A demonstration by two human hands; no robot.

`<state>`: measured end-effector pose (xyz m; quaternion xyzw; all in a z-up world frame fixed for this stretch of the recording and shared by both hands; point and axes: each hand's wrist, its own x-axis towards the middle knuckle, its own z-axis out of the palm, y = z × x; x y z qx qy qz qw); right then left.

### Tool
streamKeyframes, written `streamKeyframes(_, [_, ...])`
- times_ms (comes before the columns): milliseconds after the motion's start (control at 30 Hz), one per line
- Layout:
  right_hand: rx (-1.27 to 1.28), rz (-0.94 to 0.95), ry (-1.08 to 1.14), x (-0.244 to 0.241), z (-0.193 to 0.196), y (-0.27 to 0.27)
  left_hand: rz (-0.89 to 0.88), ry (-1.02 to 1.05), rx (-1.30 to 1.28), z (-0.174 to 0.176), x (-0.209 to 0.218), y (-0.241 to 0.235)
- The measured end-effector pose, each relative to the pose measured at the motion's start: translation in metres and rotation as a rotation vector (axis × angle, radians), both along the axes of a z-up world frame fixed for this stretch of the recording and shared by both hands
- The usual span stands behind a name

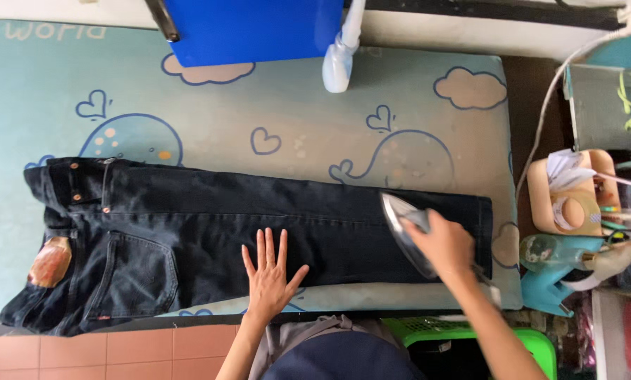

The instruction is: The person irons a pair of dark denim jeans on a patterned ironing board. They repeatedly spray the jeans with water from a spray bottle and use a steam iron to press both legs and the waist area, adjusting the garment between passes.

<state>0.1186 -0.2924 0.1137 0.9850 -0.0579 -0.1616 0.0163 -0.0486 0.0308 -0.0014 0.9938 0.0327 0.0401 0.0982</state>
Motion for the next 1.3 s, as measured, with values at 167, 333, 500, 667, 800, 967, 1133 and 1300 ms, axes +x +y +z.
streamKeyframes(167, [0.093, 0.258, 0.042, -0.011, 0.019, 0.025, 0.090, 0.244, -0.388, 0.018, 0.011, 0.024])
streamKeyframes(333, [0.367, 0.667, 0.094, -0.037, 0.019, 0.142, 0.297, 0.439, -0.729, 0.042, 0.039, 0.056])
streamKeyframes(500, [0.353, 0.983, 0.044, -0.059, -0.058, 0.142, 0.242, 0.490, -0.955, 0.042, 0.039, 0.082])
streamKeyframes(667, [0.253, 0.847, -0.003, -0.046, -0.030, 0.040, 0.186, 0.235, -0.371, 0.014, 0.032, 0.037])
streamKeyframes(800, [0.153, 0.427, -0.064, -0.030, -0.018, 0.016, -0.040, -0.250, -0.055, 0.003, 0.033, -0.009])
streamKeyframes(967, [0.146, 0.122, 0.006, -0.011, -0.007, 0.049, -0.229, -0.157, -0.142, 0.007, 0.036, -0.061])
streamKeyframes(1133, [0.064, -0.187, -0.052, -0.001, -0.021, -0.045, -0.282, 0.100, -0.088, 0.010, 0.035, -0.060])
streamKeyframes(1300, [0.052, -0.236, -0.137, 0.016, -0.032, -0.095, -0.195, 0.025, -0.103, 0.000, 0.025, -0.065])
